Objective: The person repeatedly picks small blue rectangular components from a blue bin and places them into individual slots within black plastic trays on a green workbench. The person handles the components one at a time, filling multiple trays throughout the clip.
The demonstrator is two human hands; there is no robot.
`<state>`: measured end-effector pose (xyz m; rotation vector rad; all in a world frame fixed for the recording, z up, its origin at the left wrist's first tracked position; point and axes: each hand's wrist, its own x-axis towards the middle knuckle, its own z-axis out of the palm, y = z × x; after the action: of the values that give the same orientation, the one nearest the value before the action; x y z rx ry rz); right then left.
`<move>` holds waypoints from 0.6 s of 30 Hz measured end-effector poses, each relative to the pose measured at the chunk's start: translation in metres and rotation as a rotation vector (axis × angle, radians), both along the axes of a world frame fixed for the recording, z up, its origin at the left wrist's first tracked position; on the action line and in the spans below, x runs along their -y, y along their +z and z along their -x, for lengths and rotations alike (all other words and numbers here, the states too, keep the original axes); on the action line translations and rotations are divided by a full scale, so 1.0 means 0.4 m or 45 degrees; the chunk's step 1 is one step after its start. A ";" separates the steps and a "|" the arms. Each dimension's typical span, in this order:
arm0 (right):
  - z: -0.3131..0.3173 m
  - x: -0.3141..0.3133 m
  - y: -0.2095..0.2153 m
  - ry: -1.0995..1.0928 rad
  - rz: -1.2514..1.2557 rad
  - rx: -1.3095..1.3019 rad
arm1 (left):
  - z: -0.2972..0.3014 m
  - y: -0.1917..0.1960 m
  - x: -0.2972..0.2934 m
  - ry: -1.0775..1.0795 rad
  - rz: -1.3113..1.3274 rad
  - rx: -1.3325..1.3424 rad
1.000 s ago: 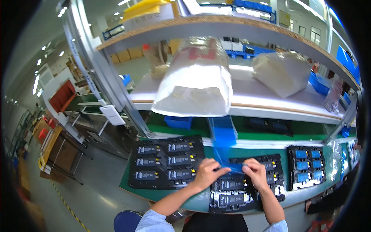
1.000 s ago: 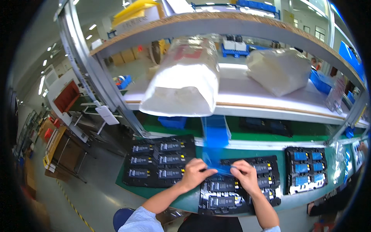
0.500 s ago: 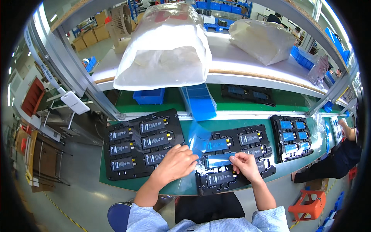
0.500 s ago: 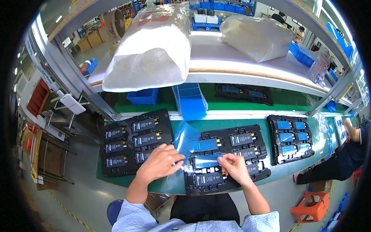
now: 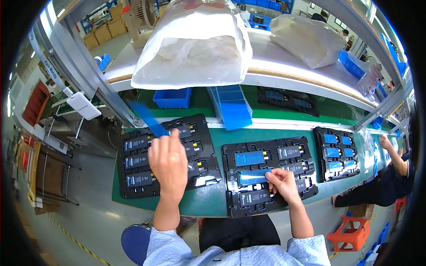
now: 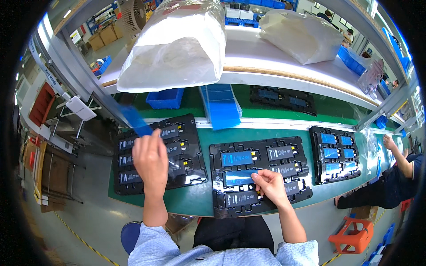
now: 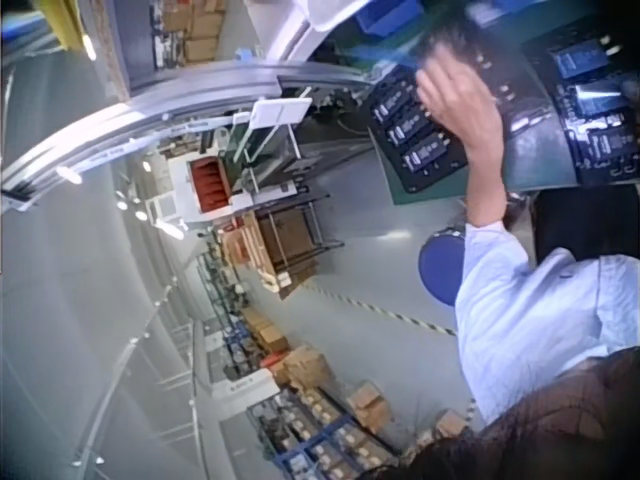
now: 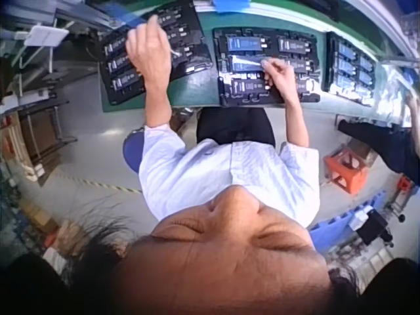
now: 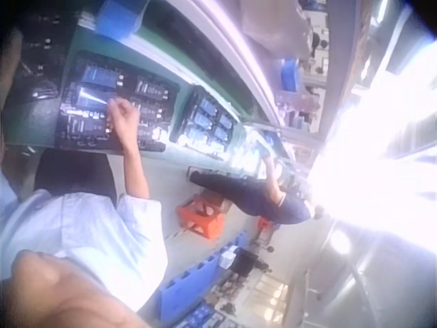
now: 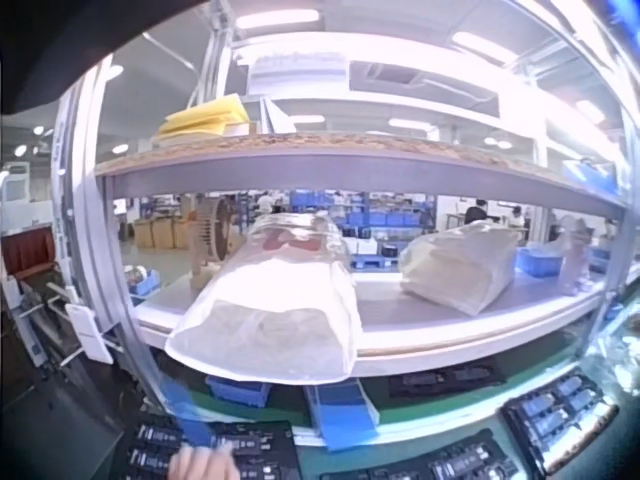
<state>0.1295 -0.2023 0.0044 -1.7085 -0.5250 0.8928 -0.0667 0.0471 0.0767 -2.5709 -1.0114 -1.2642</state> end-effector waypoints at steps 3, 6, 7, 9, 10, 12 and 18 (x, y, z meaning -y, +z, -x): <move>0.010 -0.016 0.019 0.038 0.054 0.056 | -0.006 -0.011 0.031 -0.622 0.195 -0.255; 0.012 -0.021 0.022 0.047 0.094 0.054 | -0.025 -0.040 0.086 -0.995 0.408 -0.361; 0.014 -0.021 0.020 0.041 0.102 0.053 | -0.026 -0.043 0.103 -1.036 0.474 -0.411; 0.017 -0.021 0.018 0.037 0.111 0.067 | -0.030 -0.071 0.111 -0.997 0.493 -0.534; 0.017 -0.022 0.020 0.038 0.111 0.082 | -0.033 -0.082 0.112 -0.969 0.476 -0.588; 0.019 -0.024 0.018 0.031 0.094 0.103 | -0.041 -0.099 0.113 -0.944 0.469 -0.656; 0.023 -0.021 0.021 0.018 0.108 0.136 | -0.052 -0.114 0.123 -1.000 0.515 -0.671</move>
<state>0.1202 -0.1941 0.0129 -1.8391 -0.5787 0.8475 -0.0461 -0.0021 0.0310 -3.5025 -0.1418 -0.3737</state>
